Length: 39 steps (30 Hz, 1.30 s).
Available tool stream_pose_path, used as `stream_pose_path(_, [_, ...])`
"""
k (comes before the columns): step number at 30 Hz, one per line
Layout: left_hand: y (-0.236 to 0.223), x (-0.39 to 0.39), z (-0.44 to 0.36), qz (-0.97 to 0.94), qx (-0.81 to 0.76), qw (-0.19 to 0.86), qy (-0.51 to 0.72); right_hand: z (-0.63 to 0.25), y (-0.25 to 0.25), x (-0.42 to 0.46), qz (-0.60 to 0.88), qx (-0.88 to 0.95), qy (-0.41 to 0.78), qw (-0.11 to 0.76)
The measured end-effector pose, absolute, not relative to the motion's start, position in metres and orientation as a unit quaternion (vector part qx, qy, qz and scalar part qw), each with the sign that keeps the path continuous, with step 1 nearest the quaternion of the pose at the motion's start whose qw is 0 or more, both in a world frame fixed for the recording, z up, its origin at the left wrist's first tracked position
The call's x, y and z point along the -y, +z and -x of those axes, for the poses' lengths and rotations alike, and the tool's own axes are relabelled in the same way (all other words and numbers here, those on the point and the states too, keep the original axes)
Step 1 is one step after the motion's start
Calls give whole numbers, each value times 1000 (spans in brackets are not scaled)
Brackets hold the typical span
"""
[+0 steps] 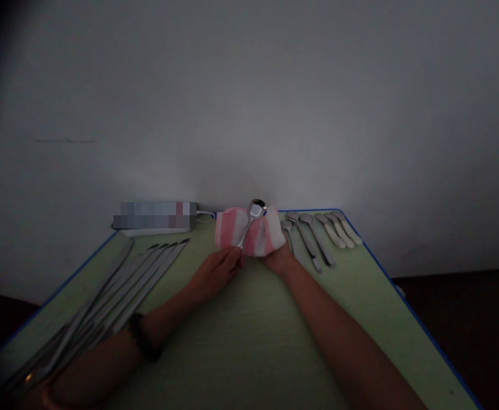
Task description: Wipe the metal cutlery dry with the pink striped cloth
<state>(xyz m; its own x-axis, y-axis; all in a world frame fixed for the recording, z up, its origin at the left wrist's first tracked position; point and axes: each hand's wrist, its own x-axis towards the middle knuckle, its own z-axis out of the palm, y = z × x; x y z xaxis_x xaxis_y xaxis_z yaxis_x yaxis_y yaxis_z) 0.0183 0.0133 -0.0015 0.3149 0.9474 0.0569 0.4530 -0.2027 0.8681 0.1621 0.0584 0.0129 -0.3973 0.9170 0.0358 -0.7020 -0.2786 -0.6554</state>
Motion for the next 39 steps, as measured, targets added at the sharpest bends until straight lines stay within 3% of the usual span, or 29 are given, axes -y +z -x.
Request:
stream_pose_path(8, [-3, -12, -17, -707, -479, 412, 317, -161, 18, -54, 148, 294, 784, 526])
stream_pose_path(16, [5, -8, -11, -690, -362, 559, 285, -161, 20, -52, 189, 300, 781, 514])
stream_pose_path(24, [8, -7, -9, -722, -351, 537, 260, -160, 20, -54, 169, 301, 804, 484])
stream_pose_path(34, [9, -6, -9, -701, -316, 587, 253, -161, 16, -58, 150, 308, 807, 482])
stream_pose_path(39, [7, -7, -11, -697, -360, 568, 248, -163, 13, -58, 166, 259, 777, 549])
